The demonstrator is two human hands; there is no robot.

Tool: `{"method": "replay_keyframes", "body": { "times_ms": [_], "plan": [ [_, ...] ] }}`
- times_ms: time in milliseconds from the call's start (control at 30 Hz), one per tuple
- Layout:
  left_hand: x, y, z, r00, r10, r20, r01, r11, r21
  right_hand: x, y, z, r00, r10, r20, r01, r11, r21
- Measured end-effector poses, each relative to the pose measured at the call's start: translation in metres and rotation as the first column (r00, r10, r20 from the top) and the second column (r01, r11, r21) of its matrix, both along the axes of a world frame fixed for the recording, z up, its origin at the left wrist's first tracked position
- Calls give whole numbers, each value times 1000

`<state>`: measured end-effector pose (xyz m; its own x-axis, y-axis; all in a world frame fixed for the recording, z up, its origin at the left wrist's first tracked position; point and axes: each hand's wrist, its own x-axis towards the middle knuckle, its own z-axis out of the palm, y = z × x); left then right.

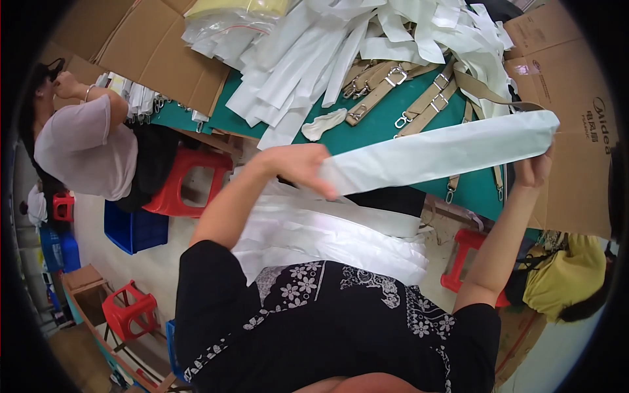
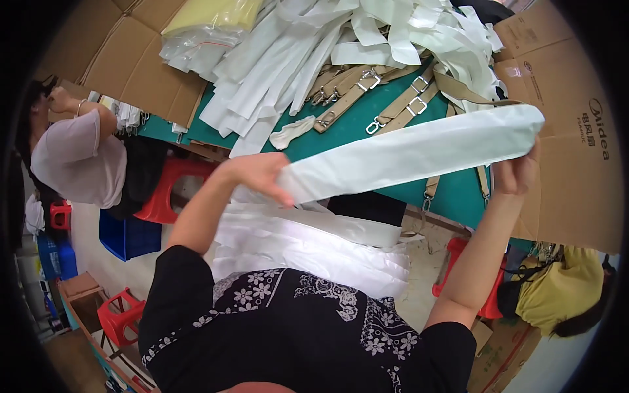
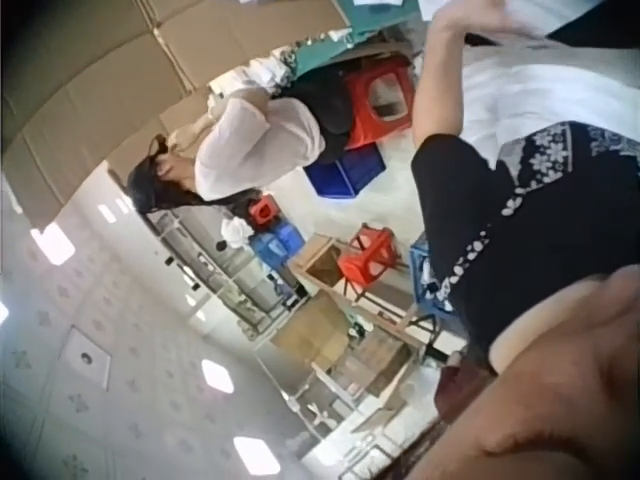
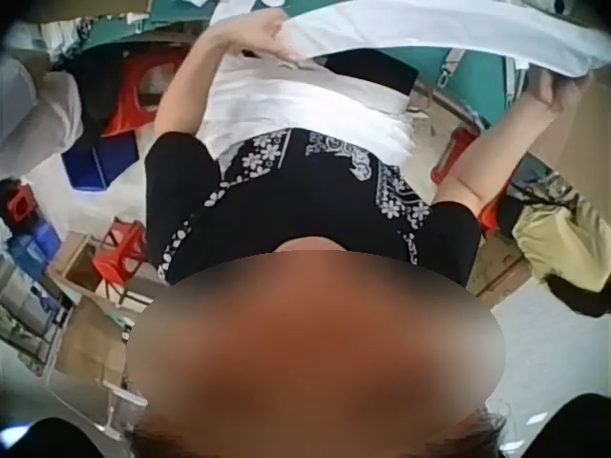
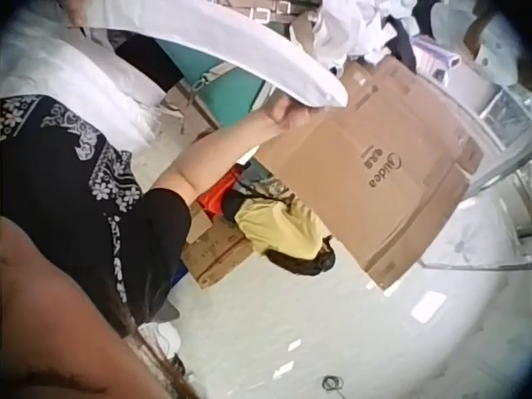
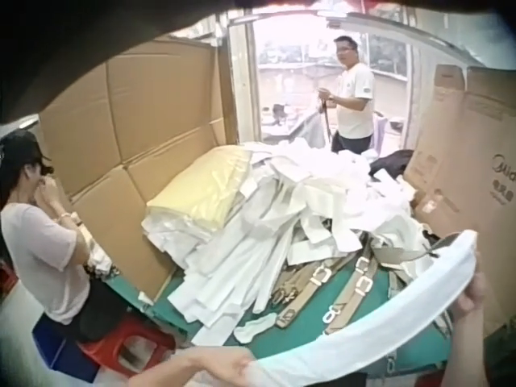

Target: Wrapping beige industrial straps with metal buckles into white protective packaging paper.

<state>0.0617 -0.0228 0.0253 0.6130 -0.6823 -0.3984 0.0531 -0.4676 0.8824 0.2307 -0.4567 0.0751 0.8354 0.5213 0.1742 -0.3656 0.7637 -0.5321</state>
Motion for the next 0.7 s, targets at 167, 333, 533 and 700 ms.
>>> {"method": "replay_keyframes", "body": {
  "times_ms": [167, 333, 533, 700],
  "plan": [
    [-70, 109, 38, 922, 342, 179, -383, 867, 317, 17, -40, -41, 981, -191, -39, 188, 979, -81],
    [-152, 199, 71, 756, 366, 542, -636, 218, 740, -75, 97, -78, 983, -144, 116, 185, 791, -583],
    [-100, 89, 47, 471, 571, 672, -790, 612, 34, -131, 202, -86, 998, 50, 42, -6, 714, -700],
    [-23, -28, -28, 711, 651, 267, -529, 745, -407, -144, 215, -83, 998, 51, -36, -62, 717, -694]
  ]
}}
